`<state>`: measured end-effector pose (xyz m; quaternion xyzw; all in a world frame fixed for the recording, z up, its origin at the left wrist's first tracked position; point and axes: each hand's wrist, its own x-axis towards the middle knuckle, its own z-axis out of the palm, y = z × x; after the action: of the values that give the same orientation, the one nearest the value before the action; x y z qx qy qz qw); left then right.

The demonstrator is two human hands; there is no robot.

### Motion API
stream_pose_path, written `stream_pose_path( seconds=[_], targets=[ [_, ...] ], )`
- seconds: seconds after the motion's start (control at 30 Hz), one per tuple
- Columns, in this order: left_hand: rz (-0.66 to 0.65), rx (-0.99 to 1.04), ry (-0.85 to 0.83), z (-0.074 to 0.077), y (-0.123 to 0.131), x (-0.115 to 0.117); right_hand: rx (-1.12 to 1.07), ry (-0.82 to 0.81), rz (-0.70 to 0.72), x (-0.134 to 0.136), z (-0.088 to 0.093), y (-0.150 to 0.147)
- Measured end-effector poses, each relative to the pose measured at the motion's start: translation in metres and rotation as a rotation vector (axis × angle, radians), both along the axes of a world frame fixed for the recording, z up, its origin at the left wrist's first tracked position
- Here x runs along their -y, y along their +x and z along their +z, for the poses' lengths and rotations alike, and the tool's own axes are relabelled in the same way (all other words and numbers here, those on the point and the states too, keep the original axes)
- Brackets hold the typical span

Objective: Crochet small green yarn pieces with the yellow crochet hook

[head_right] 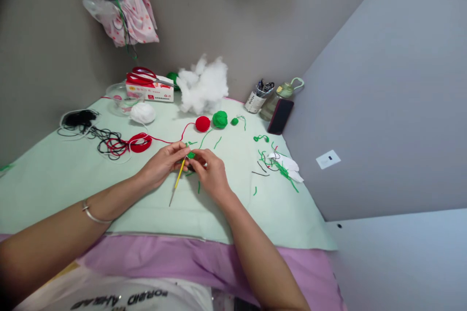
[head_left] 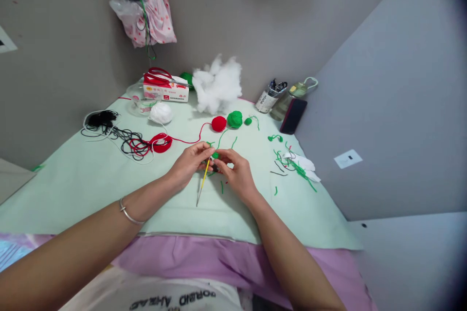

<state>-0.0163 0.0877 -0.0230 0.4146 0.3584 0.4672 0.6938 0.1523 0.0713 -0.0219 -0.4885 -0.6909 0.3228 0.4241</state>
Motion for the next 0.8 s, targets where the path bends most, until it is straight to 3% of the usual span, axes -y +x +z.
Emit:
stream_pose_path(
  seconds=[0.37, 0.6, 0.8],
  targets=[
    [0.011, -0.068, -0.016, 0.003, 0.001, 0.000, -0.101, -0.061, -0.062, 0.000, 0.012, 0.006],
    [0.010, -0.074, 0.006, 0.004, 0.002, 0.002, -0.089, -0.173, -0.007, -0.001, 0.003, 0.004],
    [-0.039, -0.081, 0.015, 0.003, 0.002, 0.002, -0.108, -0.158, -0.035, 0.000, 0.009, 0.007]
  ],
)
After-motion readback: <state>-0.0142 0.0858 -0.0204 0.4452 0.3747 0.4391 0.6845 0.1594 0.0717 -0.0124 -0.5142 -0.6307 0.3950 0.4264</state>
